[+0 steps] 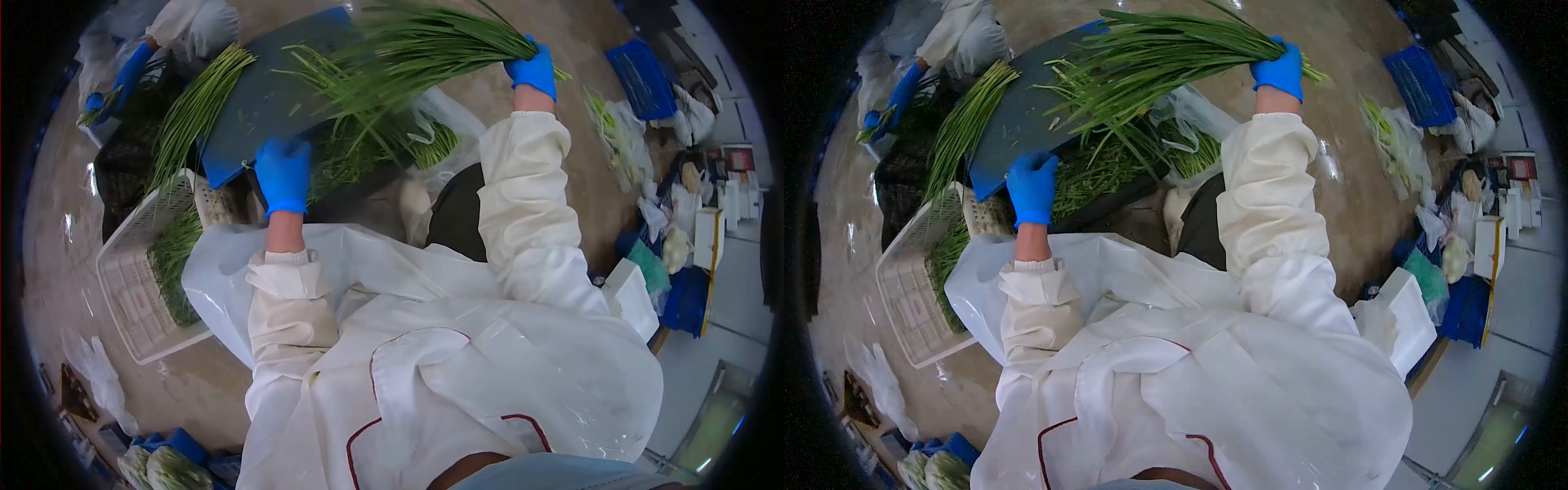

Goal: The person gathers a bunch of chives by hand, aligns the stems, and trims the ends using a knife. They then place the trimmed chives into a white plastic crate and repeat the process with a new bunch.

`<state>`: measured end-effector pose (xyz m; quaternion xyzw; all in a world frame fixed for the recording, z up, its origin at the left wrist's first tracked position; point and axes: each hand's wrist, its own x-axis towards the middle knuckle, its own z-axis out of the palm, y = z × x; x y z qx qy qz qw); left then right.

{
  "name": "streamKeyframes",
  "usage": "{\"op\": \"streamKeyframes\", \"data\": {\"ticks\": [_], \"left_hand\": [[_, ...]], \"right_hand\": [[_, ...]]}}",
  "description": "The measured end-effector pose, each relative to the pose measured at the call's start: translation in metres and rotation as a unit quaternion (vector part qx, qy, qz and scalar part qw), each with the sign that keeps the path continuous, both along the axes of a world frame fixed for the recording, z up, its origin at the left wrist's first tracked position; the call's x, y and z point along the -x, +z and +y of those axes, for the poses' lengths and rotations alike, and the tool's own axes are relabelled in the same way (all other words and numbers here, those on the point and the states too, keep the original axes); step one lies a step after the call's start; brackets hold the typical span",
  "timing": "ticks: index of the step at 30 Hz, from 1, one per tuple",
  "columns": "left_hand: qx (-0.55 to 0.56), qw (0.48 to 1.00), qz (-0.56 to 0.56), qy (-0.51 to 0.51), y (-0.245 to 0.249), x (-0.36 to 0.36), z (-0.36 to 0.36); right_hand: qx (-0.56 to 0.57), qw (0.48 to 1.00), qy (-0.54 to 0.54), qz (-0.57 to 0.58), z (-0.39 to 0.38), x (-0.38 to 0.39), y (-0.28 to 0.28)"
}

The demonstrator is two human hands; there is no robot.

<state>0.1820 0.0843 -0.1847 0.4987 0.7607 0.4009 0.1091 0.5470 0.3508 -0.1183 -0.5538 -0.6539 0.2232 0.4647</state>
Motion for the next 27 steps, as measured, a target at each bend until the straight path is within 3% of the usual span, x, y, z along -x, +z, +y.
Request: {"op": "streamKeyframes", "data": {"ticks": [2,3,4,6,7,9,10,12,13,15,16,18,22,24,25,26,27], "left_hand": [[-0.085,0.985,0.147,0.025,0.027,-0.005,-0.002],[-0.126,0.967,0.219,0.037,0.04,-0.009,-0.002],[-0.155,0.964,0.21,0.04,0.05,-0.011,-0.002],[-0.214,0.957,0.189,0.044,0.067,-0.016,-0.003],[-0.233,0.961,0.147,0.038,0.075,-0.018,-0.005],[-0.269,0.961,0.059,0.025,0.088,-0.026,-0.009],[-0.269,0.962,0.048,-0.009,0.095,-0.032,-0.01],[-0.27,0.96,0.025,-0.076,0.106,-0.048,-0.011],[-0.246,0.963,0.006,-0.108,0.109,-0.058,-0.008],[-0.193,0.966,0.1,-0.142,0.11,-0.07,-0.002],[-0.165,0.962,0.146,-0.159,0.11,-0.075,0.001],[-0.12,0.955,0.229,-0.143,0.111,-0.086,0.006],[-0.1,0.913,0.362,-0.162,0.1,-0.087,0.018],[-0.163,0.927,0.272,-0.2,0.103,-0.089,0.015],[-0.195,0.929,0.226,-0.219,0.104,-0.09,0.012],[-0.249,0.942,0.141,-0.176,0.104,-0.091,0.011],[-0.3,0.944,0.054,-0.13,0.103,-0.092,0.008]], "right_hand": [[0.081,0.94,0.117,0.309,0.022,-0.009,-0.013],[0.054,0.959,0.099,0.262,0.021,-0.005,-0.013],[0.027,0.973,0.079,0.213,0.016,-0.002,-0.012],[0.04,0.948,0.075,0.306,0.023,-0.003,-0.018],[0.079,0.889,0.089,0.441,0.044,-0.014,-0.031],[0.084,0.861,0.112,0.488,0.069,-0.032,-0.052],[0.051,0.904,0.124,0.406,0.07,-0.032,-0.053],[0.072,0.872,0.13,0.467,0.067,-0.03,-0.05],[0.124,0.781,0.122,0.6,0.046,-0.013,-0.026],[0.167,0.722,0.109,0.663,0.022,0.008,-0.003],[0.16,0.772,0.108,0.606,0.017,0.013,0.0],[0.157,0.804,0.11,0.563,0.015,0.018,0.001],[0.159,0.783,0.1,0.593,0.008,0.028,0.007],[0.087,0.935,0.08,0.334,-0.006,0.03,0.014],[0.01,0.997,0.059,0.049,-0.022,0.032,0.023],[-0.067,0.967,0.032,-0.242,-0.031,0.03,0.027],[-0.074,0.973,0.018,-0.218,-0.03,0.027,0.024]]}}
